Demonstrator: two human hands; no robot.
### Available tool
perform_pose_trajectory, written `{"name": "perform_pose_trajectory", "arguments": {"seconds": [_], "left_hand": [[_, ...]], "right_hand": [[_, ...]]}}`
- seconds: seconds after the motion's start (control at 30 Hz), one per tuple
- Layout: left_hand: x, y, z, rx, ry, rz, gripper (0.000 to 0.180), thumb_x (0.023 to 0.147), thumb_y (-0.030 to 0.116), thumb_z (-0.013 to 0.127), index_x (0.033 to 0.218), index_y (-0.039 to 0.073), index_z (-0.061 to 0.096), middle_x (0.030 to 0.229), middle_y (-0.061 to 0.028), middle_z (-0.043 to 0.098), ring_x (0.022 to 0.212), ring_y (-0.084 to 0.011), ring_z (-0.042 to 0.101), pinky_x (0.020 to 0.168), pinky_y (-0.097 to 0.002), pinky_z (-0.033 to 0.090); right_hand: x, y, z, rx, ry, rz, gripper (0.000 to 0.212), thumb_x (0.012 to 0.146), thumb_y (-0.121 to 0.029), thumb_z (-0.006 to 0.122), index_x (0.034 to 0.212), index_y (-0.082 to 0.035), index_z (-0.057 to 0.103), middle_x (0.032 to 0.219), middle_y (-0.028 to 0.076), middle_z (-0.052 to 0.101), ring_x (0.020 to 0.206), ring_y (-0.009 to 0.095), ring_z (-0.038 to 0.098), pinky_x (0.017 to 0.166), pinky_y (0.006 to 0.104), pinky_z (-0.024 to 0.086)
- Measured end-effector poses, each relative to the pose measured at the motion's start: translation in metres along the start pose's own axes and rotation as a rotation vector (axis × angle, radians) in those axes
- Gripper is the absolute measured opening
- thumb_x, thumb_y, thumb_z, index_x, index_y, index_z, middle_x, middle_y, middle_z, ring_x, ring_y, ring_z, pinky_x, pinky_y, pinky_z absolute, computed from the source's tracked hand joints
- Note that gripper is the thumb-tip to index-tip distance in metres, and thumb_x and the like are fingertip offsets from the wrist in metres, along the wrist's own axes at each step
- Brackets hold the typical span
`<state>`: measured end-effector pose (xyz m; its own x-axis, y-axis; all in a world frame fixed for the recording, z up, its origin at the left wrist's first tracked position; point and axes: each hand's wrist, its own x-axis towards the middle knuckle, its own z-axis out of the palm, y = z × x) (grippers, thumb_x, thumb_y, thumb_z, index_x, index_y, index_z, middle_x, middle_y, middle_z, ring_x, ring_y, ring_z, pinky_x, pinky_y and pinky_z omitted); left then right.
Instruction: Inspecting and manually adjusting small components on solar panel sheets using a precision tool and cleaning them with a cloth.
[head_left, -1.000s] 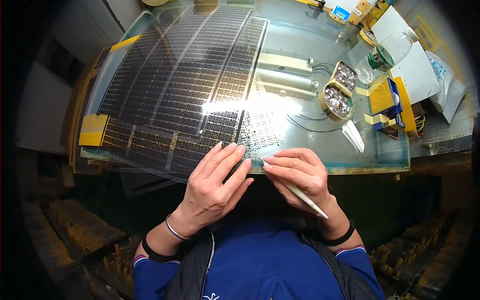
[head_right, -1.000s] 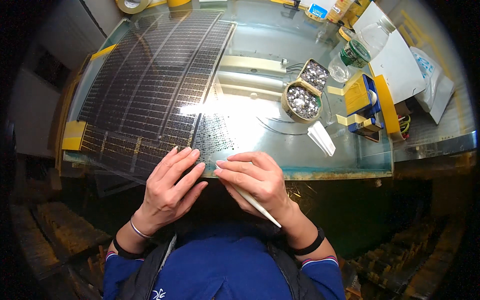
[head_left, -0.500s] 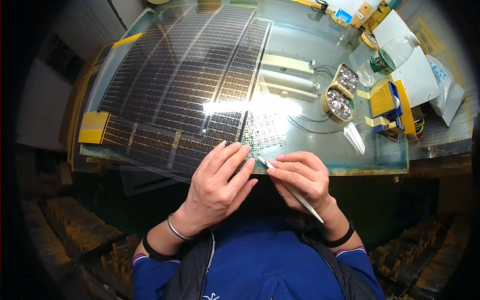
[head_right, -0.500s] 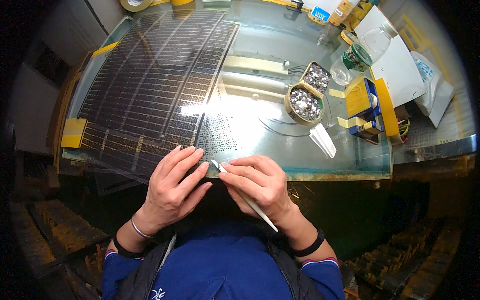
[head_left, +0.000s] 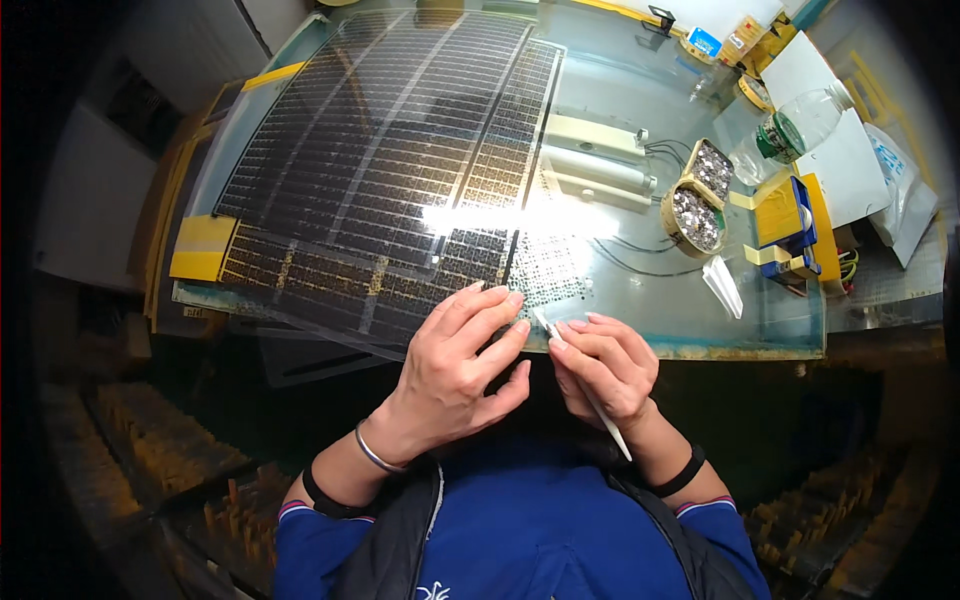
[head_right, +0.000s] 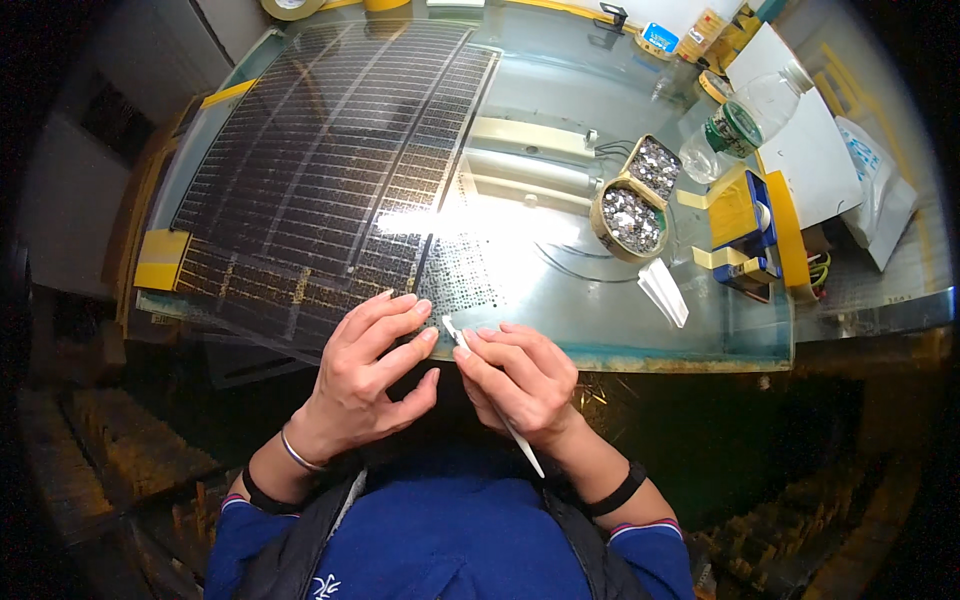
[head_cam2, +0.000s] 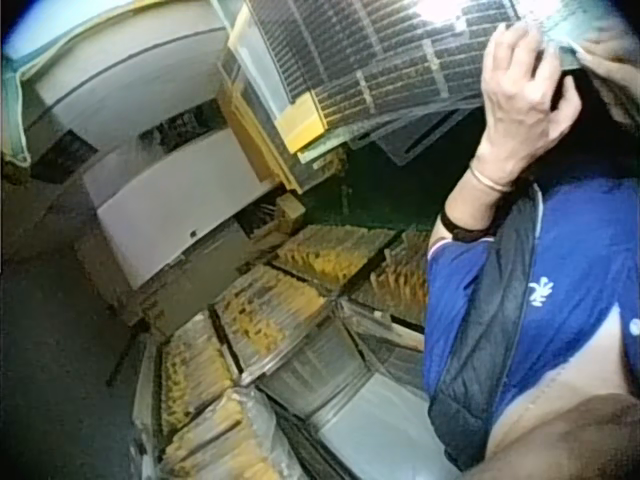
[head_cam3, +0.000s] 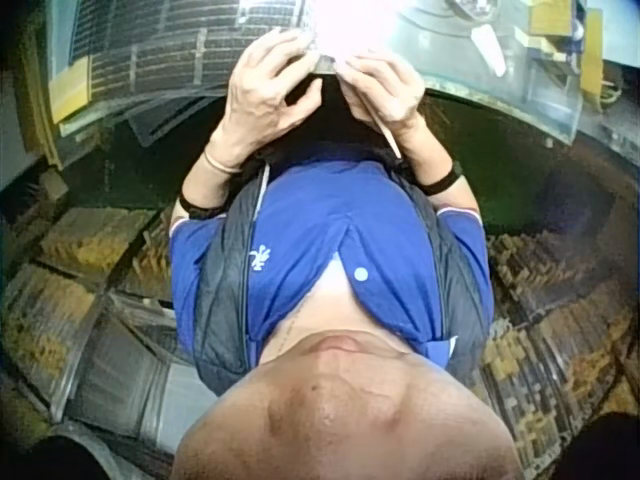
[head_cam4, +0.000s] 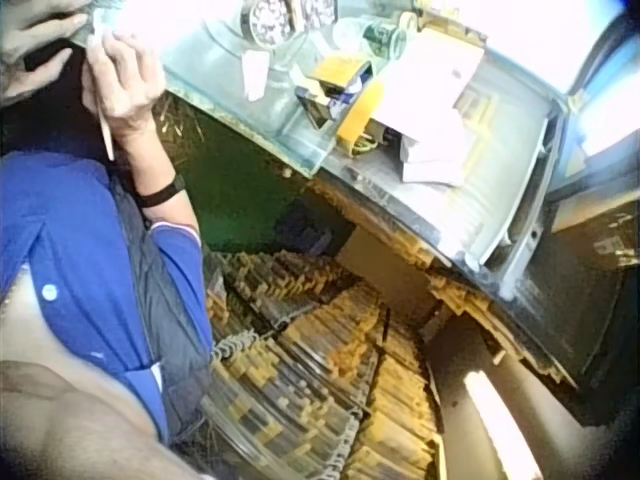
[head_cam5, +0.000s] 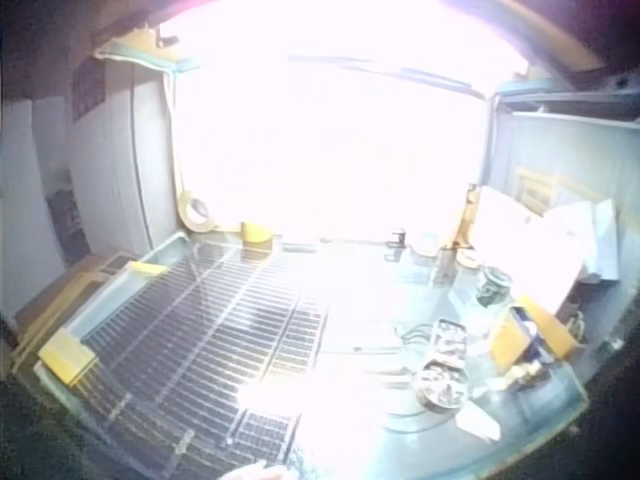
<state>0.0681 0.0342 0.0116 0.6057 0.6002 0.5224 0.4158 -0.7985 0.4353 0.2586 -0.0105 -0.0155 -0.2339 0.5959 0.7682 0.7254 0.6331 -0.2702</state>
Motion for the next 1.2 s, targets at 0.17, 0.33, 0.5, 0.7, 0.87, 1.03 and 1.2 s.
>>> {"name": "perform_pose_trajectory", "arguments": {"seconds": [0.17, 0.33, 0.5, 0.7, 0.87, 1.03, 1.2], "left_hand": [[0.0, 0.003, -0.002, -0.014, 0.032, -0.014, 0.025, 0.067, 0.011, 0.072, 0.09, 0.001, 0.065, 0.101, -0.012, 0.062, 0.1, -0.0291, 0.058, 0.091, -0.0415, 0.045], [0.02, 0.002, -0.005, 0.019, 0.005, -0.098, 0.011, 0.072, 0.006, 0.069, 0.081, 0.004, 0.065, 0.082, -0.0076, 0.062, 0.077, -0.024, 0.057, 0.066, -0.0369, 0.045], [0.03, 0.0, -0.004, -0.047, -0.061, -0.066, 0.01, 0.073, 0.003, 0.067, 0.082, 0.002, 0.062, 0.076, -0.0086, 0.055, 0.071, -0.0252, 0.054, 0.065, -0.0352, 0.044], [0.031, 0.0, 0.008, 0.029, -0.08, -0.073, 0.007, 0.077, -0.001, 0.059, 0.082, 0.0, 0.054, 0.081, -0.0122, 0.052, 0.073, -0.0276, 0.053, 0.064, -0.0358, 0.043], [0.037, -0.01, 0.01, -0.279, 0.115, -0.391, 0.009, 0.086, 0.004, 0.057, 0.081, -0.002, 0.056, 0.076, -0.0064, 0.054, 0.068, -0.016, 0.053, 0.06, -0.0269, 0.041], [0.04, 0.01, -0.009, -1.105, 0.03, -0.677, 0.014, 0.088, 0.013, 0.062, 0.09, -0.001, 0.064, 0.074, 0.0017, 0.059, 0.065, -0.0025, 0.049, 0.058, -0.0173, 0.04], [0.039, 0.026, -0.013, -1.097, 0.033, -0.59, 0.011, 0.088, 0.011, 0.063, 0.089, 0.0, 0.064, 0.073, 0.0026, 0.059, 0.063, -0.0018, 0.048, 0.056, -0.0168, 0.038]], "right_hand": [[0.011, -0.004, 0.004, 0.187, 0.184, 0.397, 0.01, 0.079, -0.003, 0.066, 0.089, -0.001, 0.065, 0.078, 0.011, 0.067, 0.071, 0.025, 0.065, 0.07, 0.0329, 0.054], [0.015, 0.003, -0.002, 0.412, 0.089, 0.52, 0.012, 0.082, -0.003, 0.064, 0.094, -0.001, 0.064, 0.085, 0.013, 0.067, 0.075, 0.026, 0.066, 0.066, 0.0307, 0.051], [0.031, 0.008, -0.005, 0.321, -0.098, 0.271, 0.025, 0.071, -0.004, 0.072, 0.095, -0.004, 0.064, 0.086, 0.014, 0.065, 0.083, 0.03, 0.064, 0.072, 0.0356, 0.052], [0.023, 0.011, 0.003, 0.216, -0.082, 0.263, 0.022, 0.07, -0.011, 0.074, 0.087, -0.002, 0.063, 0.089, 0.017, 0.065, 0.078, 0.031, 0.064, 0.067, 0.0366, 0.052], [0.024, 0.009, 0.001, 0.247, -0.087, 0.303, 0.022, 0.071, -0.01, 0.074, 0.088, -0.001, 0.063, 0.089, 0.016, 0.066, 0.078, 0.029, 0.064, 0.068, 0.0343, 0.052], [0.036, -0.005, -0.021, 0.607, 0.082, 0.571, 0.021, 0.078, 0.004, 0.067, 0.096, -0.002, 0.059, 0.095, 0.01, 0.068, 0.095, 0.017, 0.063, 0.088, 0.0336, 0.049], [0.044, -0.014, -0.029, 0.718, 0.163, 0.566, 0.023, 0.076, 0.001, 0.071, 0.097, -0.001, 0.061, 0.09, 0.01, 0.068, 0.083, 0.015, 0.066, 0.075, 0.0256, 0.052]]}}
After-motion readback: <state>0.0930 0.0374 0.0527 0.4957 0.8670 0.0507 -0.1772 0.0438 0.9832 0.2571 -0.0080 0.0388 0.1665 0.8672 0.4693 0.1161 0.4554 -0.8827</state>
